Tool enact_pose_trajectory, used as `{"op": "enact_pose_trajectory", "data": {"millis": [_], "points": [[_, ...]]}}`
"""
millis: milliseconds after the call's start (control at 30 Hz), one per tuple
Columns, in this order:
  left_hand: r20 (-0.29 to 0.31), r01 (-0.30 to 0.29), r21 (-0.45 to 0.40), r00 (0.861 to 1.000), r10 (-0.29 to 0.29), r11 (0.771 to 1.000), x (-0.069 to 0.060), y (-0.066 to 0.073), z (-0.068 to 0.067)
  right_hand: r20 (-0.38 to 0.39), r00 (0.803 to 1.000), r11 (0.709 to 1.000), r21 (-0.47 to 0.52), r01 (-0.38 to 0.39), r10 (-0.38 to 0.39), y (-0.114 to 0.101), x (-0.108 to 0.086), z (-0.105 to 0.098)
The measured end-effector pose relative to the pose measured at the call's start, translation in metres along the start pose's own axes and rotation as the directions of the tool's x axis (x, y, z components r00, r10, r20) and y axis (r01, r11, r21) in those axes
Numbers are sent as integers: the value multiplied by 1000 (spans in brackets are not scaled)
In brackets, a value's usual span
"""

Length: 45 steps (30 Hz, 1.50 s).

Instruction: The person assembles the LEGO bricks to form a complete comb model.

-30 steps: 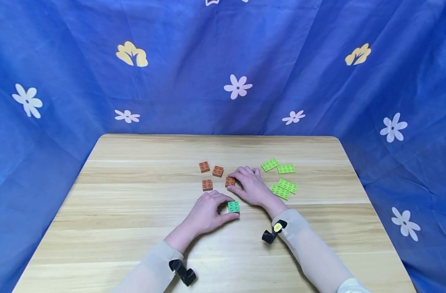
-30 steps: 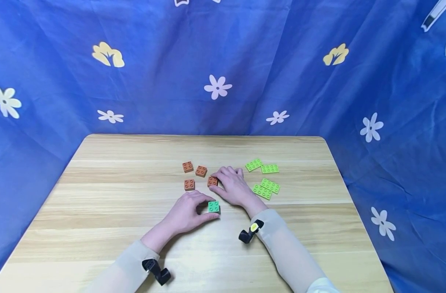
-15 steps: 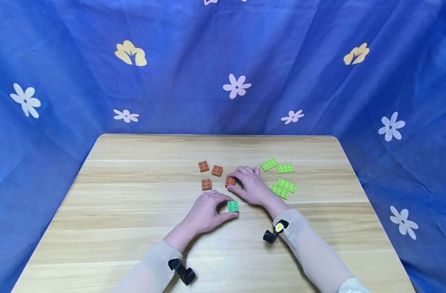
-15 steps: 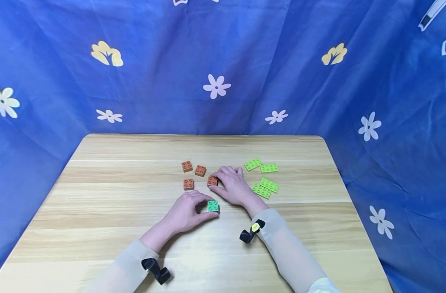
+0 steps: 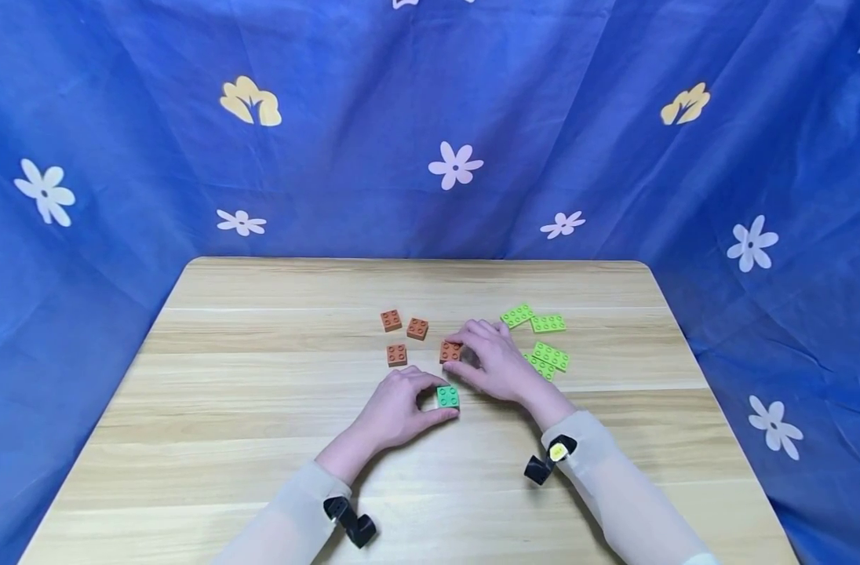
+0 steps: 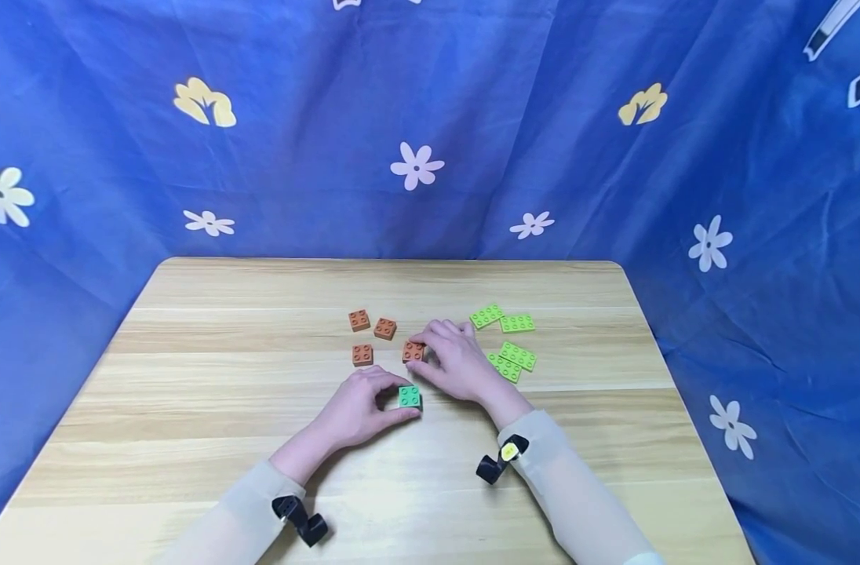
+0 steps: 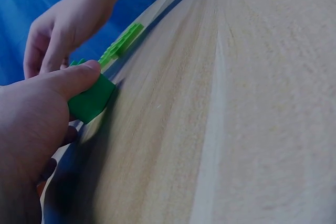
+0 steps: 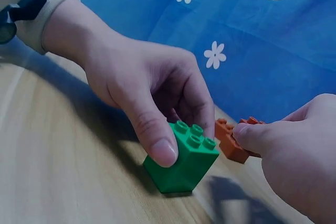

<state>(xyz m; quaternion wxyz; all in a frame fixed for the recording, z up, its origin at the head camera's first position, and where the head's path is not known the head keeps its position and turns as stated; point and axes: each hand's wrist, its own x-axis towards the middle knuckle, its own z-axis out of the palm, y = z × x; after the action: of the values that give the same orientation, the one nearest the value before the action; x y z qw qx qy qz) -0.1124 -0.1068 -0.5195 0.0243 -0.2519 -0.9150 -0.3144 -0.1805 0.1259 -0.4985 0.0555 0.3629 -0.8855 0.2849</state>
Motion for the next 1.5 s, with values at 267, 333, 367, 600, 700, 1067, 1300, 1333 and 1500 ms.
{"op": "enact_pose_trajectory", "data": {"millis": [267,333,367,600,700,1067,1300,1333,1500], "points": [[-17,-11,10,1000,11,1000,0,0,1,-4,999,999,22,36,-36,-13,-8,-12],[-15,-8,13,1000,8,1000,0,0,1,0,999,999,23,37,-37,-15,-11,-14],[-13,-7,15,1000,7,1000,-1,0,1,2,999,999,25,39,-39,-17,-12,-15],[-14,-4,15,1000,4,1000,0,0,0,8,999,999,7,54,-54,-21,-22,-18],[-10,-3,7,1000,3,1000,0,-1,-1,9,998,998,7,55,-55,-22,-25,-19],[-13,16,-7,1000,-16,1000,2,-1,0,47,995,995,63,84,-87,-28,-33,-16],[-11,20,3,1000,-20,1000,1,-3,2,81,992,994,61,90,-95,-31,-34,-12],[-12,22,4,1000,-22,1000,1,-3,3,81,992,994,63,93,-98,-32,-34,-11],[-19,21,-12,1000,-21,1000,0,-3,2,85,990,992,75,103,-110,-33,-34,-7]]}}
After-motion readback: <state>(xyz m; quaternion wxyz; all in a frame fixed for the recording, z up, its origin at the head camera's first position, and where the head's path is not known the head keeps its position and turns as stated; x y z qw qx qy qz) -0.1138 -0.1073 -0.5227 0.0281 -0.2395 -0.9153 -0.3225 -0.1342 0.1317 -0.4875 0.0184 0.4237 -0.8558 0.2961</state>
